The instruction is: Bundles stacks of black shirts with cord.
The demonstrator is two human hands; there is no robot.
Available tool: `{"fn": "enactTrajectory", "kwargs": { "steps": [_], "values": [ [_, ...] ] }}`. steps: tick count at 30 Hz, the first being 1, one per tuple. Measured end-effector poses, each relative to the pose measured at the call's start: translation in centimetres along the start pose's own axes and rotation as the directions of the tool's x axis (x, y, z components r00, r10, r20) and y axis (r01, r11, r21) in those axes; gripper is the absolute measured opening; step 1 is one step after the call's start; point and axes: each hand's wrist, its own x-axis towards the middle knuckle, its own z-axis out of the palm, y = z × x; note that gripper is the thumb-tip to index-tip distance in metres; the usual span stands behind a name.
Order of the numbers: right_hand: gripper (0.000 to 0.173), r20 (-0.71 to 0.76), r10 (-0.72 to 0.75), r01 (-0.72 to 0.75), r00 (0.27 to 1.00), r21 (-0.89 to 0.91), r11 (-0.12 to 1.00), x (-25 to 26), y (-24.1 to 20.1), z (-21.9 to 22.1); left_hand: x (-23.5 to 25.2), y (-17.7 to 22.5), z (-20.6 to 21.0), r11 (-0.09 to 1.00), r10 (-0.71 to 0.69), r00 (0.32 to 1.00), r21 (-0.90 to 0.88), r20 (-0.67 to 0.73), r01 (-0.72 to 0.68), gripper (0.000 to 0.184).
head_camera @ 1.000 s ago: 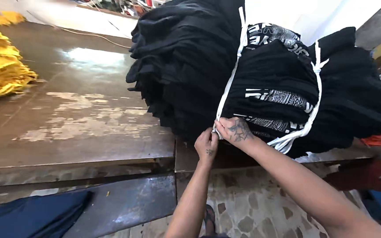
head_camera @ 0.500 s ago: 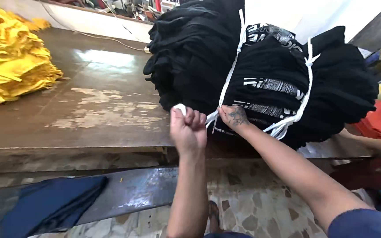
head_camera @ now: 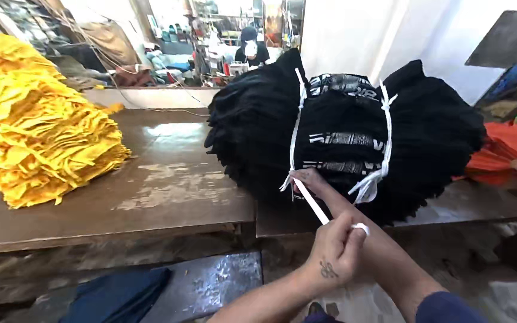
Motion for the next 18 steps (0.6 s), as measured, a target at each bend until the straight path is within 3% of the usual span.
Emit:
{"fn": "enactTrajectory", "kwargs": {
  "steps": [2,5,6,8,10,14,18],
  "values": [
    [0.022,0.004,-0.069,0.069,0.998,-0.038,0.997,-0.3,0.8,-0.5,-0.1,-2.3,-0.9,0.997,-0.059,0.989,-0.054,-0.136,0.052,0.022],
    [0.046,-0.051,-0.247,0.208,0.968,-0.395,0.895,-2.1,1.6,-1.0,0.5,-7.3,-4.2,0.989,-0.101,0.893,-0.143,-0.439,0.042,0.017],
    [0.044,-0.075,-0.397,0.298,0.915,-0.538,0.789,-2.6,2.0,-1.0,0.9,-8.9,-5.4,0.989,-0.122,0.837,-0.137,-0.534,0.057,0.016],
    [0.03,-0.051,-0.716,0.457,0.696,-0.738,0.497,-2.3,3.6,-1.2,1.8,-12.0,-7.2,0.984,-0.176,0.724,-0.11,-0.667,0.138,0.015],
    [0.023,0.026,-0.799,0.486,0.6,-0.805,0.339,-1.1,4.2,-1.9,3.0,-15.2,-8.3,0.975,-0.194,0.648,-0.074,-0.736,0.209,0.016],
    [0.019,0.024,-0.828,0.466,0.56,-0.835,0.291,0.8,5.4,-2.5,4.7,-20.3,-8.1,0.952,-0.191,0.541,-0.02,-0.819,0.305,0.016],
    [0.017,-0.068,-0.837,0.427,0.543,-0.836,0.345,1.2,5.7,-1.9,5.3,-21.3,-7.7,0.938,-0.093,0.573,0.121,-0.814,0.325,0.01]
  ]
}}
